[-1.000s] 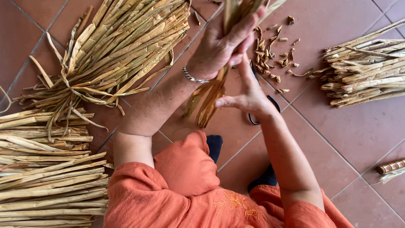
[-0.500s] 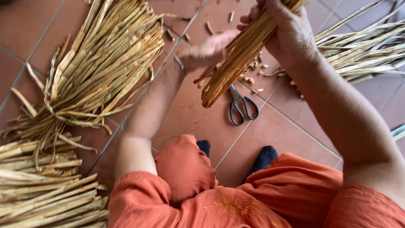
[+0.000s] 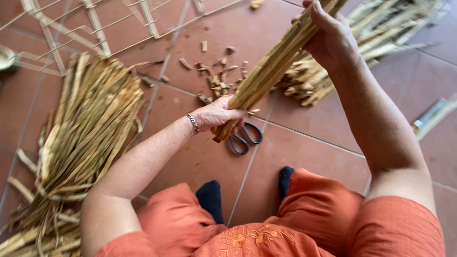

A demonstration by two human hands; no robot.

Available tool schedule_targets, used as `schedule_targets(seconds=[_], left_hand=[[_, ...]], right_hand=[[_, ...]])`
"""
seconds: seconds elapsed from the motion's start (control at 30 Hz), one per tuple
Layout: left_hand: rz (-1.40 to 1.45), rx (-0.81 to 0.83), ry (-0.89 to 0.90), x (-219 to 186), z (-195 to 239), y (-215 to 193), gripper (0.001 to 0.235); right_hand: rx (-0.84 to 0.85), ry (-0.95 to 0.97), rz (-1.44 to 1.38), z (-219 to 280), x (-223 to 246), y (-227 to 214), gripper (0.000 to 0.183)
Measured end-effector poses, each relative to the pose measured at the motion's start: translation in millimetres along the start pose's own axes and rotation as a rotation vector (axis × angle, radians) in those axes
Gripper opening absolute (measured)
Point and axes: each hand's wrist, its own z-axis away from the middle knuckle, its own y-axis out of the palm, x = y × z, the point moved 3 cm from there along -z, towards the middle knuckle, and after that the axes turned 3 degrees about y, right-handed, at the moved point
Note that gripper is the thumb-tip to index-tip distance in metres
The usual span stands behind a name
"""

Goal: The person sits on a tiled floor and processes dried plant leaves. They use scissors to trim the ends of the leaves, bundle them together, and tie the bundles with strips of the same material. Trimmed pieces accumulate on the floor.

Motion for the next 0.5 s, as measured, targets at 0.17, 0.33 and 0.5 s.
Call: schedule_targets(seconds=[0.17,0.33,0.5], left_hand=[[-0.186,-0.034,0.195,-47,-82,32,0.029],[-0.107,0.018,0.452,-90,-177,68,0.039],[-0.222,-0.089,0.389,-57,-285,61,0.045]], right_hand=[[-0.305,-0.120,0.265,18,49,-101,0.030],[-0.567,-0.155,0.471,54,58,-178,0.026],[-0.794,0.029,0.756,58,78,-262,0.023]])
